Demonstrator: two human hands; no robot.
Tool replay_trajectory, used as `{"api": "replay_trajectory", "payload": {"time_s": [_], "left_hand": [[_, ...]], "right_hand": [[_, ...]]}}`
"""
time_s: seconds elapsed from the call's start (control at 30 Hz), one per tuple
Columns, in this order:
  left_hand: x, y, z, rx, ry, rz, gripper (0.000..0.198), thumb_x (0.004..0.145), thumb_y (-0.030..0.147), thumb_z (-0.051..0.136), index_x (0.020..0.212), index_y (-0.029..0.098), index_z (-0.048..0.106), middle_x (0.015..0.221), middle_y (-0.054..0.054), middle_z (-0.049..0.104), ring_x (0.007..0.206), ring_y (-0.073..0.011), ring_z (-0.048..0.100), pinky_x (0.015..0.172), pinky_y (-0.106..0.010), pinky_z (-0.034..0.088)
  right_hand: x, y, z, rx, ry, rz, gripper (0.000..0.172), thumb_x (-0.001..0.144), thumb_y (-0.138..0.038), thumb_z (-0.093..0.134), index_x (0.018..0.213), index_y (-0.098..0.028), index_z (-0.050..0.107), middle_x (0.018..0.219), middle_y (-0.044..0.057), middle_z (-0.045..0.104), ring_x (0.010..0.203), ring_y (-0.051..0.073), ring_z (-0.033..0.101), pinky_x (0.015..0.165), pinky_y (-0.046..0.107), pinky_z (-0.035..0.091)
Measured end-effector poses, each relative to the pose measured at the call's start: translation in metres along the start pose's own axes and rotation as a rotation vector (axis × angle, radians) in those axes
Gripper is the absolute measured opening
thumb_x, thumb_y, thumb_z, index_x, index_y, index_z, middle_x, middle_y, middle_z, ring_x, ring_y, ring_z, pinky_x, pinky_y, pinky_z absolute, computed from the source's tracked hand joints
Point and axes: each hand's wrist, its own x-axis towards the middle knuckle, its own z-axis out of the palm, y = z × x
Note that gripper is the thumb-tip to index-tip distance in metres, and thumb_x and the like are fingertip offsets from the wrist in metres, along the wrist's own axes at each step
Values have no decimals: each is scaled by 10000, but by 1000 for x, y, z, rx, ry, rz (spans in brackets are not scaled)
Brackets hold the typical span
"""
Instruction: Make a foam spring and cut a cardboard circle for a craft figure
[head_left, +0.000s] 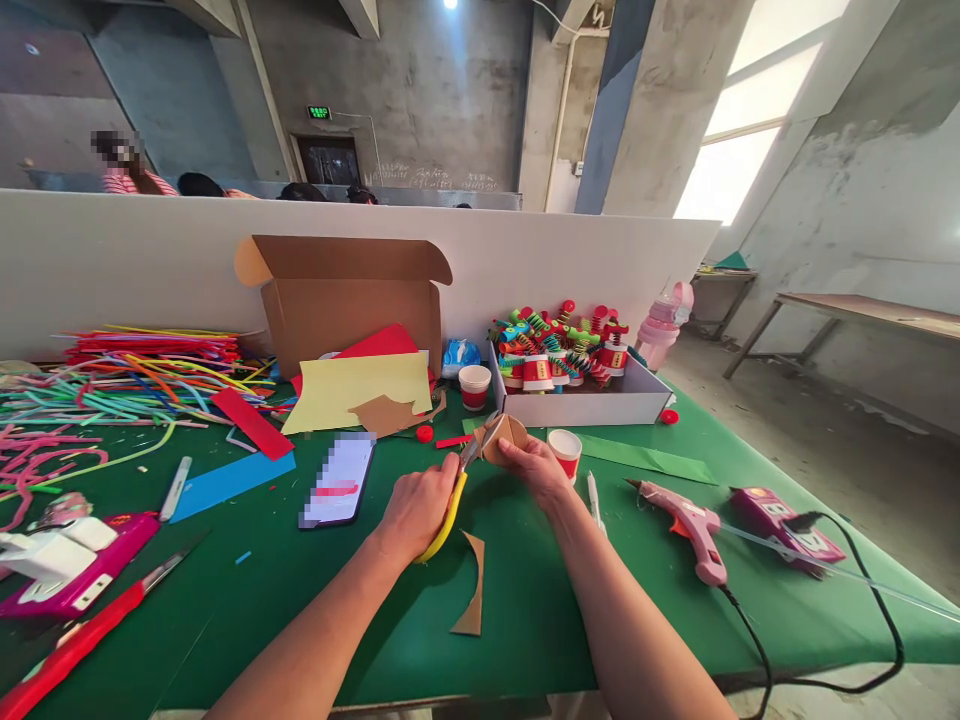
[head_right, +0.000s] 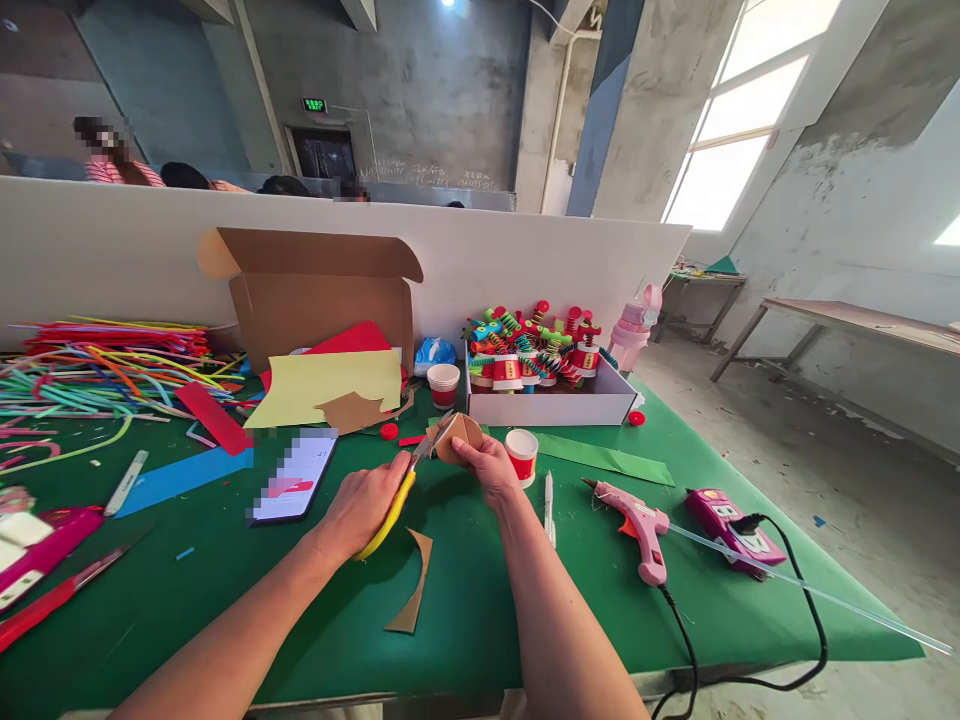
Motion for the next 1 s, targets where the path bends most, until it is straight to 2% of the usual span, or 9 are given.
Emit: {"api": "replay_trajectory", "payload": {"time_s": [0.23,0.47,0.7,0.8,1.0], "left_hand": [[-1,2,-5,12,-35,-11,253,968,187,275,1129,167,470,883,-121,713,830,-295,711,650,-340,513],[-1,3,-6,1,-61,3,239,973,189,275,1126,168,457,881,-131,714,826,-290,713,653,-338,507],[-1,-1,-5,-24,-84,15,229,969,189,296,1132,173,456,874,-124,715,821,-278,712,670,-331,496],[0,-1,-3,-34,-89,-2,214,957,180,312,1115,179,457,865,-115,718,820,-274,712,677,-326,495],[0,3,0,-39,-48,-27,184,949,170,319,1088,174,440,846,-106,709,813,-271,712,653,-320,499]], "right_hand": [[-1,-4,-1,-15,7,-3,450,412,-413,913,758,-185,739,746,16,736,732,167,662,725,276,491],[0,-4,-7,-14,-12,0,370,471,-354,902,754,-178,740,715,20,732,709,167,661,699,270,492],[2,-5,-10,-11,3,17,383,464,-315,906,786,-178,751,764,35,749,716,179,670,710,282,516],[2,0,-3,42,57,-10,393,474,-310,904,807,-174,745,778,35,745,726,177,671,705,282,526],[1,21,22,318,210,-114,457,495,-312,896,898,-198,711,915,41,742,846,208,676,699,298,557]]}}
